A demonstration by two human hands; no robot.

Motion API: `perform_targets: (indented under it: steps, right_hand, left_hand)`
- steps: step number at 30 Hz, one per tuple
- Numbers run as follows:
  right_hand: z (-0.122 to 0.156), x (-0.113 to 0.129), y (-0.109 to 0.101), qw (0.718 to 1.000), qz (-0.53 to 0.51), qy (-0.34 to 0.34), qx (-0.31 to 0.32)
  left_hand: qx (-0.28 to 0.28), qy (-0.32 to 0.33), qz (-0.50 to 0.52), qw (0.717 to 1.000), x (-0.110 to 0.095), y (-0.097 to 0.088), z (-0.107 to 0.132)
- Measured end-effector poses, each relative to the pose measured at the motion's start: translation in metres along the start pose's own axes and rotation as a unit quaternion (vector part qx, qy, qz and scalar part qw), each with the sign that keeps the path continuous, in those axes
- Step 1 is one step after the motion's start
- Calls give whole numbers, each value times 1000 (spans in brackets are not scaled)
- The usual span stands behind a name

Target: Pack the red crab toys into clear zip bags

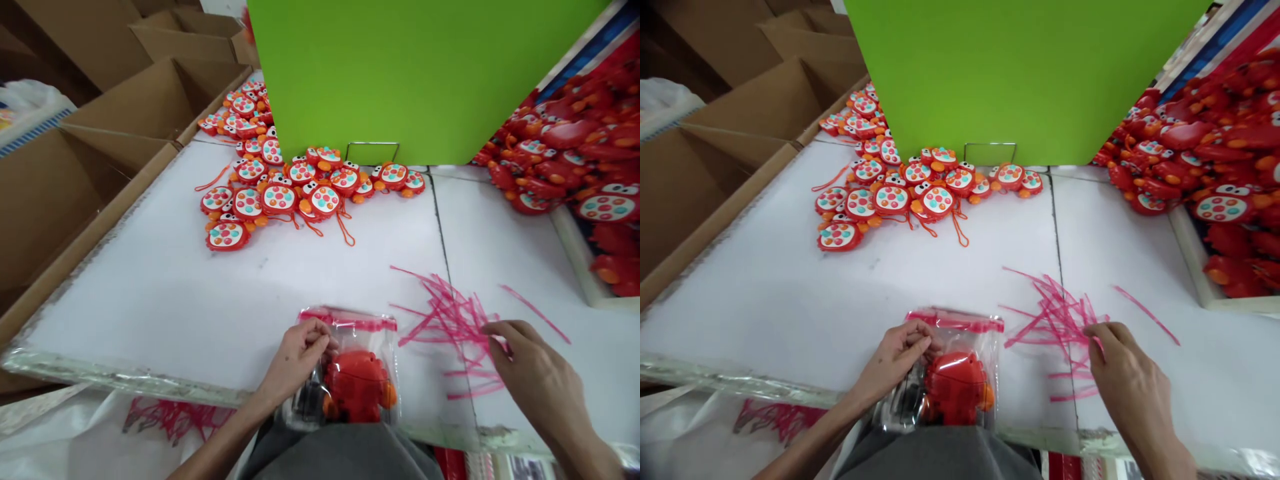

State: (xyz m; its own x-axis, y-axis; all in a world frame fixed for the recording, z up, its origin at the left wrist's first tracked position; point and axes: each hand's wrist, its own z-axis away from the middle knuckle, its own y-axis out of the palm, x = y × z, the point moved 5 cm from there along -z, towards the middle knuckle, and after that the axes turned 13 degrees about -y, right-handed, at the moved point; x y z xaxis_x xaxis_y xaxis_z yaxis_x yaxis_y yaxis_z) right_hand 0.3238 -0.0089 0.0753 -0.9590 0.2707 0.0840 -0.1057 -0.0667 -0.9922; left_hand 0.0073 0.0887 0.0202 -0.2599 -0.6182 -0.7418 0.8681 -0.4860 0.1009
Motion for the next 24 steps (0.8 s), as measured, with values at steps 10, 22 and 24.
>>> perform_targets:
  steps: [10, 22, 24]
  right_hand:
    - [-34, 112, 47, 845, -480, -120, 204]
    - [-19, 101, 65, 850, -482, -152, 152]
    - [-16, 107, 62, 876, -429, -180, 128]
  left_hand:
    - [10, 18, 1, 1000, -3, 3, 3]
    - [-20, 14, -90, 996, 4, -6, 1]
    - [-31, 21, -106, 994, 2, -3, 2]
